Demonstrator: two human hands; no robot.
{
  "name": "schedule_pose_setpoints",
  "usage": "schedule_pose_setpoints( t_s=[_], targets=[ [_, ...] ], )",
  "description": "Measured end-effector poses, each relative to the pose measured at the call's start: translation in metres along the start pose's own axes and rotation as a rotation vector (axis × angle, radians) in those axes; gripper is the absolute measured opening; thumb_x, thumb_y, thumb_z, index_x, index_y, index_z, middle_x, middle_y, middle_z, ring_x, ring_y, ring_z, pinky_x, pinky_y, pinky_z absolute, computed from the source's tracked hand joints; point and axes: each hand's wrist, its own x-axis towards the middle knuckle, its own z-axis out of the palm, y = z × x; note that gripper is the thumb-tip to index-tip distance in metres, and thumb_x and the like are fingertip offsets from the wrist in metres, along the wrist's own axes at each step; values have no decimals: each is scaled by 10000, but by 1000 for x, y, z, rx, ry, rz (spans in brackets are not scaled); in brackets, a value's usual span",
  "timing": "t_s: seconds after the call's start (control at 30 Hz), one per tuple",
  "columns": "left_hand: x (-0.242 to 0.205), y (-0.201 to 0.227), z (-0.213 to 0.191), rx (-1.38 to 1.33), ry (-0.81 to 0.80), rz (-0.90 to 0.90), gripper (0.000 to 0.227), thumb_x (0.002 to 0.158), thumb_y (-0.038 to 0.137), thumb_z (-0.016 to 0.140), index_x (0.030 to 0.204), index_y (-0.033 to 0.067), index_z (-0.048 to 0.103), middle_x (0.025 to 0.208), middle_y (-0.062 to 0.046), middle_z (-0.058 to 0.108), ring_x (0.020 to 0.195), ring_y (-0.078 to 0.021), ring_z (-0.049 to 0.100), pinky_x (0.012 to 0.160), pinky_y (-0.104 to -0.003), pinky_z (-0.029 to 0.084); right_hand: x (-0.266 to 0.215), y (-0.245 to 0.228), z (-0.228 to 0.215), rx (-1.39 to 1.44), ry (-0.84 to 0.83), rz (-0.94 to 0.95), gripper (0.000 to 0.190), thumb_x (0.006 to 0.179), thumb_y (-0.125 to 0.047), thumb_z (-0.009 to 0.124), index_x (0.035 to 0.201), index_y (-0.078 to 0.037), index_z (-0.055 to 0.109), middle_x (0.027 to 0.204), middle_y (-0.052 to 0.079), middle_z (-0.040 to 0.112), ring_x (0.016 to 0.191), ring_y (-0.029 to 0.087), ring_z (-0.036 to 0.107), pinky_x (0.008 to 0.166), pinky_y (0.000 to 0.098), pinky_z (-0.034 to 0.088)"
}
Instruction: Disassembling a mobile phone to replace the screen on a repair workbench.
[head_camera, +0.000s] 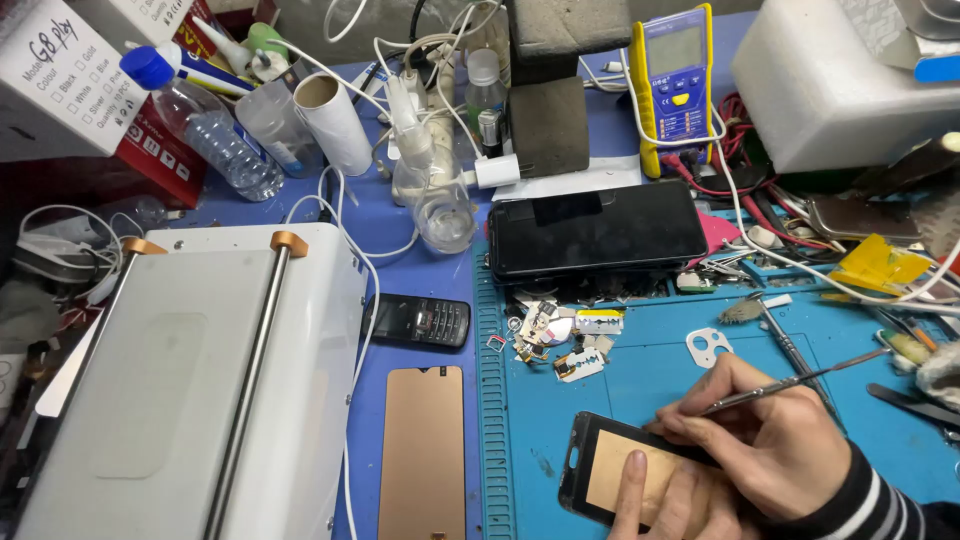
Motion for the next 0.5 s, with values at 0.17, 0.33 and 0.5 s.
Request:
schedule_pose_setpoints(
  t_s=[0.17,0.33,0.5],
  targets=[
    [7,-2,-8,48,52,-20,379,1026,206,830,1360,276,667,1247,76,611,1194,-132,633,1084,-482,574,-5,13,-11,2,-8,-25,76,720,-35,819,745,-8,753,733,109,991,695,175,1011,576,270,821],
    [7,-1,-16,-74,-10,-4,287,1040,130,782,1307,200,705,1274,23,643,1301,-198,620,1154,-539,502,-10,14,-8,55,5,27,96,744,-12,813,761,-1,719,738,118,973,753,193,1000,645,288,809],
    [4,0,-13,-17,20,-22,298,1052,165,773,1327,239,686,1270,51,637,1287,-190,613,1139,-521,516,-9,14,-4,27,-14,-121,97,748,1,780,775,-29,693,741,72,924,778,150,983,632,249,791]
  ],
)
